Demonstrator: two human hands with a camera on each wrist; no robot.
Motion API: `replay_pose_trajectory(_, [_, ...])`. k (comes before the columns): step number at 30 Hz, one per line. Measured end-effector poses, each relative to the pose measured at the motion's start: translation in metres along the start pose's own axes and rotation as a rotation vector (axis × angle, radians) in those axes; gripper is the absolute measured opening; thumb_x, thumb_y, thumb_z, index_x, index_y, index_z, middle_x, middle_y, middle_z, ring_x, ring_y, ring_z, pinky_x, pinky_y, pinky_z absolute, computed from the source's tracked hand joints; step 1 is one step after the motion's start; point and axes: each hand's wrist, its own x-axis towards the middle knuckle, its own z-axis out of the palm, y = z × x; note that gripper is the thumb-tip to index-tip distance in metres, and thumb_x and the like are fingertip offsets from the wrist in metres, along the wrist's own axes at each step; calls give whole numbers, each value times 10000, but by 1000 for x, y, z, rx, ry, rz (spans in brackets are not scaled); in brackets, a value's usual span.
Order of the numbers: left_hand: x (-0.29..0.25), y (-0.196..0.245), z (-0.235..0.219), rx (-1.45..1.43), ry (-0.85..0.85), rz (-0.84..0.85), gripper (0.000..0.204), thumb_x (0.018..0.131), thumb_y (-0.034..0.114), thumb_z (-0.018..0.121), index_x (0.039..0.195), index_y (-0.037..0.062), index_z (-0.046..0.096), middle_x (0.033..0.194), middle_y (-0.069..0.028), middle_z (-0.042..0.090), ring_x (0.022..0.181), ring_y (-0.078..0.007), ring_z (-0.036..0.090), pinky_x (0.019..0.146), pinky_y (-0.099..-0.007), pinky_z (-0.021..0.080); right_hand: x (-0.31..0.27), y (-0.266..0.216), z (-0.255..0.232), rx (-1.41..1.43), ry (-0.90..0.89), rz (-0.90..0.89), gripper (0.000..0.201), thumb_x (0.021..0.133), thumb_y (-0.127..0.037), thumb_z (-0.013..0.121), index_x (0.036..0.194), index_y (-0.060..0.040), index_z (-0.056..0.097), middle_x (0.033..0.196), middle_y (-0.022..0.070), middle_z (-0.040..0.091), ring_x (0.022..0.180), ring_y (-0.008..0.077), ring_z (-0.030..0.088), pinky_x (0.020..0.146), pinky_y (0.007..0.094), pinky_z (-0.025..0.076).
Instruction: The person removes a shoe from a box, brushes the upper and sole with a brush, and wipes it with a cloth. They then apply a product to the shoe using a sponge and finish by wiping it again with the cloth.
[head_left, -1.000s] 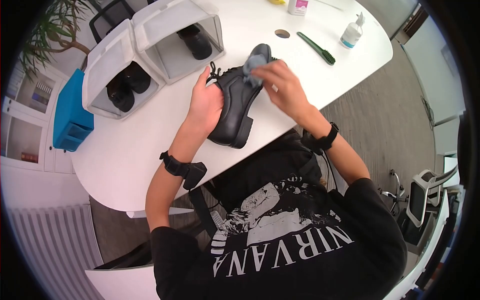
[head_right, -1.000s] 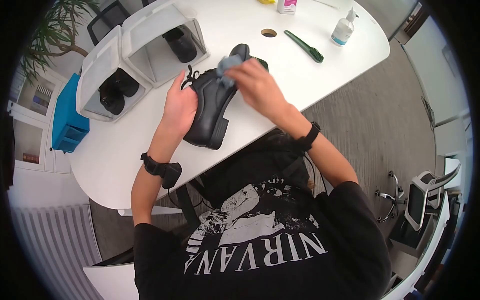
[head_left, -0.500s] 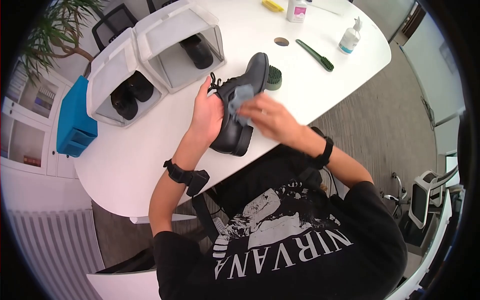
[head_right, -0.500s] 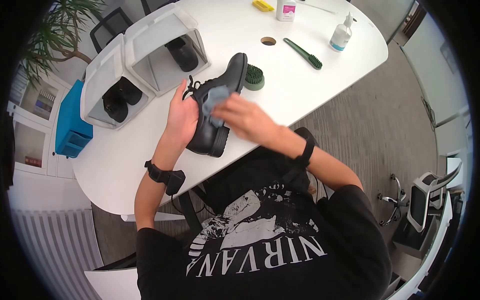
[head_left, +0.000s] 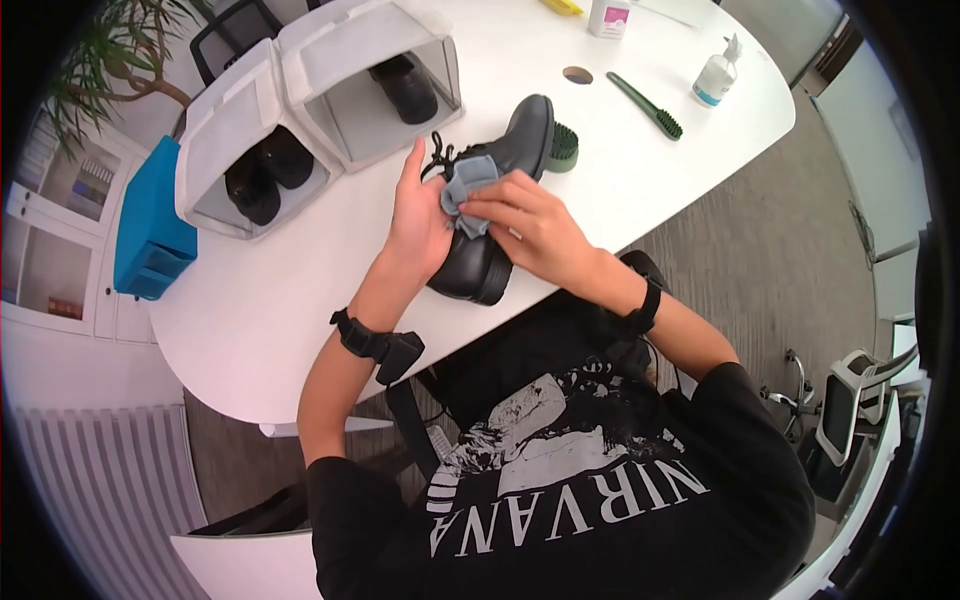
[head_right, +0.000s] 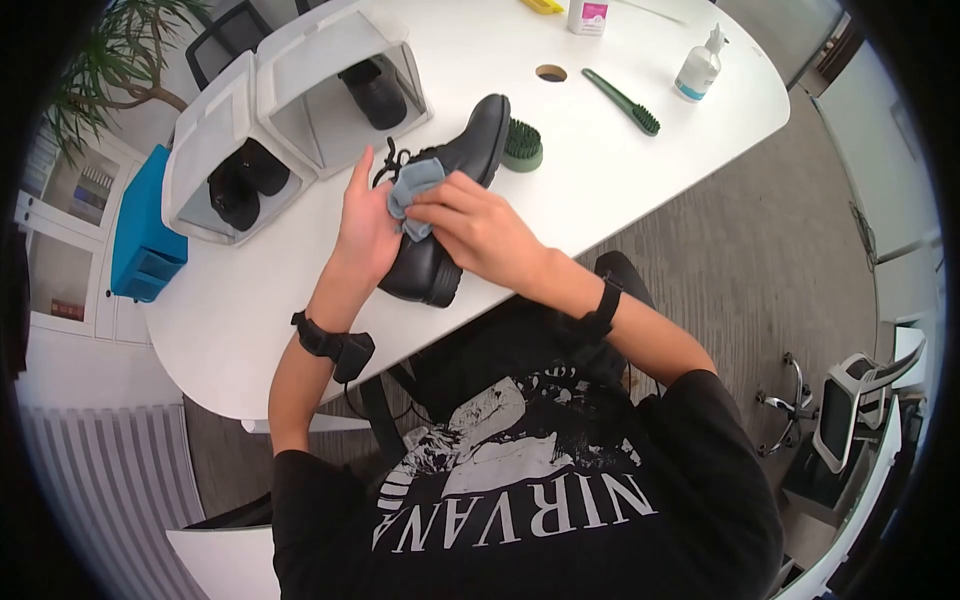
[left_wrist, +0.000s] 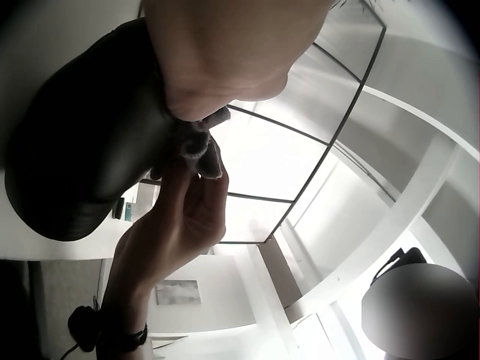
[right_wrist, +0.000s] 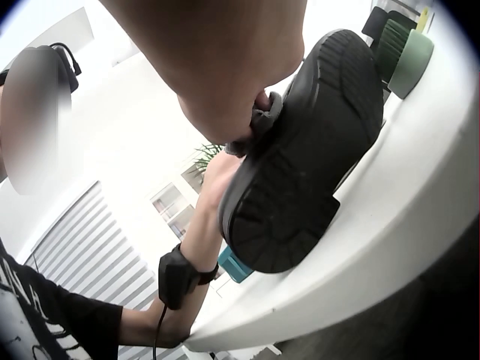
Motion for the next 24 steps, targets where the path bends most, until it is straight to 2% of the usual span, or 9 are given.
replay_pose_trajectory(1, [0, 0, 2, 12, 27, 12, 836, 1101, 680, 374, 1334, -93, 591, 1217, -106, 682, 1117, -209, 621, 1064, -344, 470, 1, 0, -2, 5, -8, 6, 367, 794, 76, 741, 1146, -26, 754, 1125, 64, 695, 1004, 291, 636, 881, 399, 571])
replay_pose_trajectory(4, [0, 1, 1, 10, 25, 5, 841, 1102, 677, 381, 1337, -104, 582, 1213, -103, 679, 1119, -207, 618, 1073, -335, 463, 3, 4, -3, 18, -10, 16, 368, 801, 83, 741, 1149, -35, 758, 1119, 59, 702, 1003, 290, 638, 878, 401, 571])
replay_pose_trajectory(7, [3, -1, 0, 53, 45, 22, 913, 1066, 738, 395, 1353, -109, 580, 1237, -122, 674, 1151, -209, 615, 1068, -333, 460, 3, 4, 0, 17, 3, 23, 368, 805, 84, 738, 1150, -40, 762, 1115, 59, 707, 1007, 287, 641, 885, 396, 572])
replay_pose_trajectory(10, [0, 1, 2, 22, 36, 23, 836, 1099, 681, 393, 1316, -103, 586, 1199, -99, 676, 1119, -203, 613, 1071, -335, 457, 1, 3, 2, 17, 18, 29, 369, 804, 81, 741, 1151, -43, 765, 1119, 59, 712, 1011, 285, 645, 891, 394, 575])
replay_pose_trajectory(16, [-2, 2, 5, 18, 45, 15, 834, 1095, 689, 397, 1311, -93, 591, 1193, -92, 677, 1103, -198, 611, 1049, -323, 461, 1, 0, 1, 18, 17, 55, 365, 799, 76, 747, 1144, -42, 767, 1132, 60, 718, 1031, 284, 655, 900, 394, 578])
replay_pose_trajectory(19, [2, 0, 1, 39, 30, 19, 914, 1064, 742, 394, 1350, -103, 590, 1225, -117, 682, 1128, -214, 625, 1063, -337, 469, 1, -1, 1, 23, 27, 58, 362, 795, 72, 748, 1139, -39, 766, 1128, 64, 718, 1034, 284, 657, 903, 394, 578])
replay_pose_trajectory(22, [0, 1, 3, -26, 19, -3, 822, 1085, 700, 405, 1297, -68, 606, 1185, -100, 686, 1092, -201, 636, 1032, -335, 493, 2, -1, 5, 19, 30, 50, 350, 796, 61, 742, 1133, -32, 765, 1117, 73, 718, 1036, 291, 659, 905, 403, 576])
replay_pose_trajectory(24, [-4, 6, 4, 5, 40, -50, 830, 1088, 698, 391, 1343, -65, 599, 1246, -116, 697, 1141, -207, 650, 1057, -336, 494, 11, -10, 7, 3, 8, 49, 334, 799, 50, 737, 1124, -24, 766, 1109, 82, 719, 1040, 300, 664, 903, 414, 577])
